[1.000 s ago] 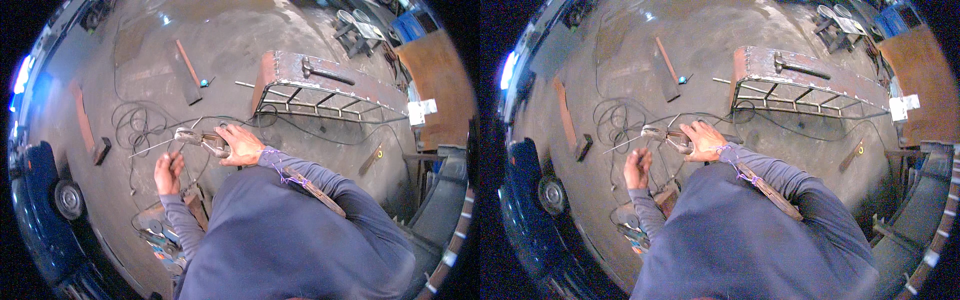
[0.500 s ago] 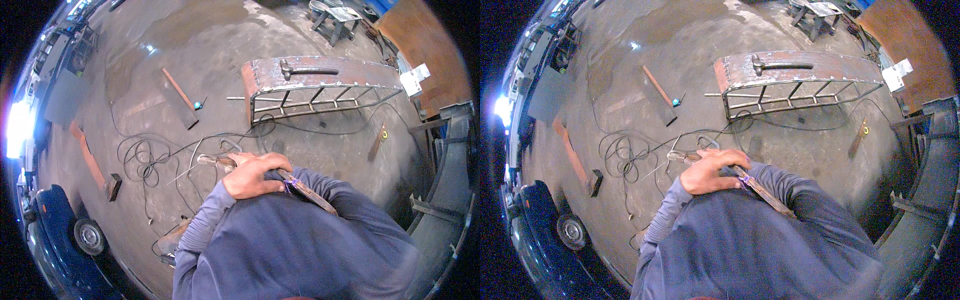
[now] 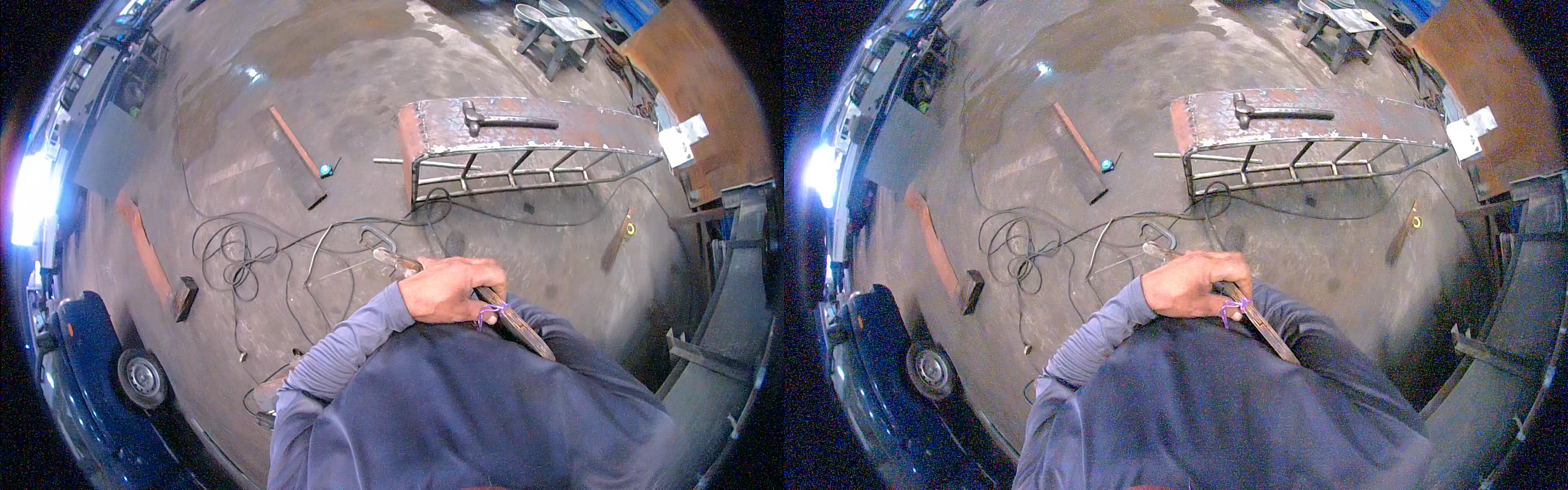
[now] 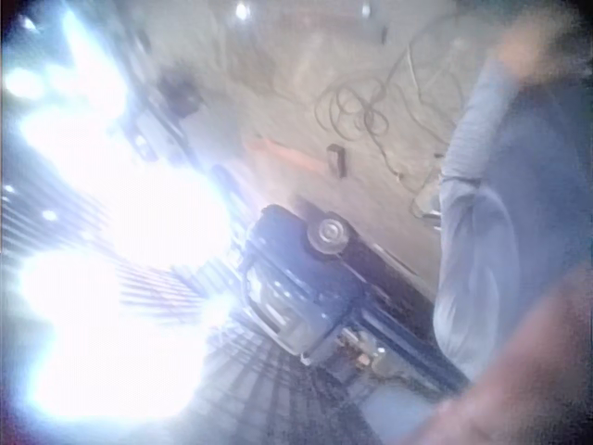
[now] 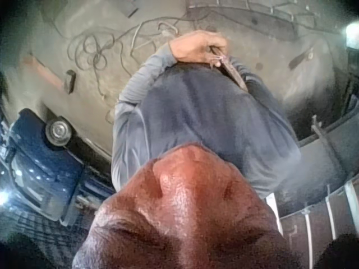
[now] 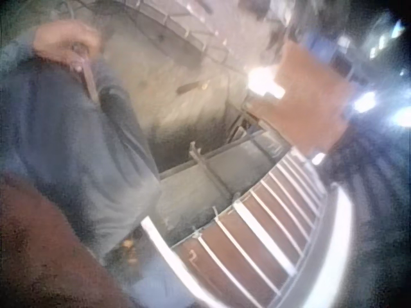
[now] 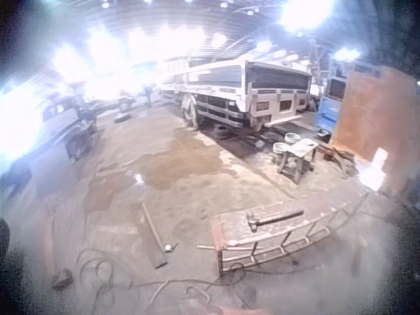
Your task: The person welds a metal frame using a welding torch and a handheld welding mask. They repeatedly strike the frame with a hammer to remove slag, then flip the frame over to continue welding on the other side.
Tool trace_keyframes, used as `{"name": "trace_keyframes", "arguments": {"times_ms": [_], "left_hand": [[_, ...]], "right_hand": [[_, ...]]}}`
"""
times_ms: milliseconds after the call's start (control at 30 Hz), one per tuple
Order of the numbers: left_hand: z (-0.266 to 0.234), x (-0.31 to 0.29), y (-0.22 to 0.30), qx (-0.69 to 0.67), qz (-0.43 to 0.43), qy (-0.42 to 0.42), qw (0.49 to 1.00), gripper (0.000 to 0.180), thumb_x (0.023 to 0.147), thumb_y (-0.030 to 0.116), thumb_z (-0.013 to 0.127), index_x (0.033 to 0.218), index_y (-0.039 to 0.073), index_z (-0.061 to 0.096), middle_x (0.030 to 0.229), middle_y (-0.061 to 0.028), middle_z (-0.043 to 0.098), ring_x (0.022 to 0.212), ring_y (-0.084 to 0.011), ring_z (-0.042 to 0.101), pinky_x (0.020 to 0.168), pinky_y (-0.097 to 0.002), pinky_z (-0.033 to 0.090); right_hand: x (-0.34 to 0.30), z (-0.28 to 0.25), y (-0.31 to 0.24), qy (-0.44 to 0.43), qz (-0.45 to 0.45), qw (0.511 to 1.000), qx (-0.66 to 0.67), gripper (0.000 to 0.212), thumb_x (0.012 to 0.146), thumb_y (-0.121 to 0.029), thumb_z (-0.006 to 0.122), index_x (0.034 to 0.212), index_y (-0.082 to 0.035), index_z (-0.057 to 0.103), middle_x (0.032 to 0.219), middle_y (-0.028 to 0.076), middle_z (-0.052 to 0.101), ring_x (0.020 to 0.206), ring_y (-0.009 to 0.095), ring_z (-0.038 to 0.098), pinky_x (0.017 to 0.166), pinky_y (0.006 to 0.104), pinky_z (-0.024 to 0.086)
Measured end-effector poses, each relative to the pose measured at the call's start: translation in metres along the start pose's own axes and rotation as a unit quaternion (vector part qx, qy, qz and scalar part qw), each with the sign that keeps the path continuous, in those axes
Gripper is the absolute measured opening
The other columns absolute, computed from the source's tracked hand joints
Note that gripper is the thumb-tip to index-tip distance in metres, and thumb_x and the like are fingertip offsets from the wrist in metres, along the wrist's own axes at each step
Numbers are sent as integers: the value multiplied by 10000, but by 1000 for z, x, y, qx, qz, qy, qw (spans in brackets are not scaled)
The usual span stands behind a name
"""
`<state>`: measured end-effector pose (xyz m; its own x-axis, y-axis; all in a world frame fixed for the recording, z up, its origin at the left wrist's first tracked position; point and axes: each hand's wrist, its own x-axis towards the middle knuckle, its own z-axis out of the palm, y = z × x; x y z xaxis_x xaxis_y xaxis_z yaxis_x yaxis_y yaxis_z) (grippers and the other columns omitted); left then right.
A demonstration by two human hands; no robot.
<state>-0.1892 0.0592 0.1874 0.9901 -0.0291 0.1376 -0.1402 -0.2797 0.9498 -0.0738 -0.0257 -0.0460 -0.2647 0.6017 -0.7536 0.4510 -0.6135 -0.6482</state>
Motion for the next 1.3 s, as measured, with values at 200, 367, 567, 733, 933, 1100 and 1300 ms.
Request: {"name": "trace_keyframes", "arguments": {"times_ms": [200,367,567,733,933,1100,1300], "left_hand": [[3,-13,-16,-15,20,59,998,204,770,145,709,922,57,604,919,-86,591,896,-266,594,784,-370,468],[-5,-18,-9,-15,15,81,997,190,760,132,716,905,54,622,916,-92,604,897,-267,593,800,-365,471],[-6,-25,-12,-27,21,117,993,221,727,93,728,925,39,644,924,-93,622,903,-270,603,826,-372,467],[-6,-20,-9,-47,20,117,992,221,694,44,737,903,30,666,901,-95,645,891,-253,614,819,-378,470],[-13,-30,-11,-35,-9,145,989,228,664,86,772,859,32,669,875,-98,642,855,-236,616,772,-352,477],[-27,-84,-11,-121,-49,373,919,320,624,190,821,860,62,647,890,-73,624,842,-185,581,726,-314,460],[-44,-246,-49,166,-87,660,727,581,865,168,579,1374,-28,378,1419,-177,386,1299,-293,395,1073,-392,319]], "right_hand": [[6,-4,6,-22,20,999,13,815,716,-536,667,1362,-100,428,1334,205,452,1241,333,421,1031,360,344],[10,-10,7,-28,35,999,22,822,722,-555,662,1370,-111,424,1354,197,438,1260,326,403,1045,344,330],[19,-16,6,-30,30,999,32,829,728,-578,657,1379,-124,419,1377,188,421,1282,316,381,1061,326,314],[21,-23,12,-18,29,998,52,836,733,-597,653,1387,-135,415,1397,181,407,1301,309,364,1076,310,300],[13,-35,32,-4,64,994,84,843,739,-620,648,1397,-149,410,1420,172,390,1323,299,342,1092,292,283],[4,-37,41,47,-11,998,50,884,739,-633,646,1394,-95,396,1419,173,400,1305,304,372,1072,324,314],[-15,-51,18,131,-49,986,-86,907,750,-625,634,1383,-23,391,1381,199,440,1265,326,433,1034,375,365]]}}
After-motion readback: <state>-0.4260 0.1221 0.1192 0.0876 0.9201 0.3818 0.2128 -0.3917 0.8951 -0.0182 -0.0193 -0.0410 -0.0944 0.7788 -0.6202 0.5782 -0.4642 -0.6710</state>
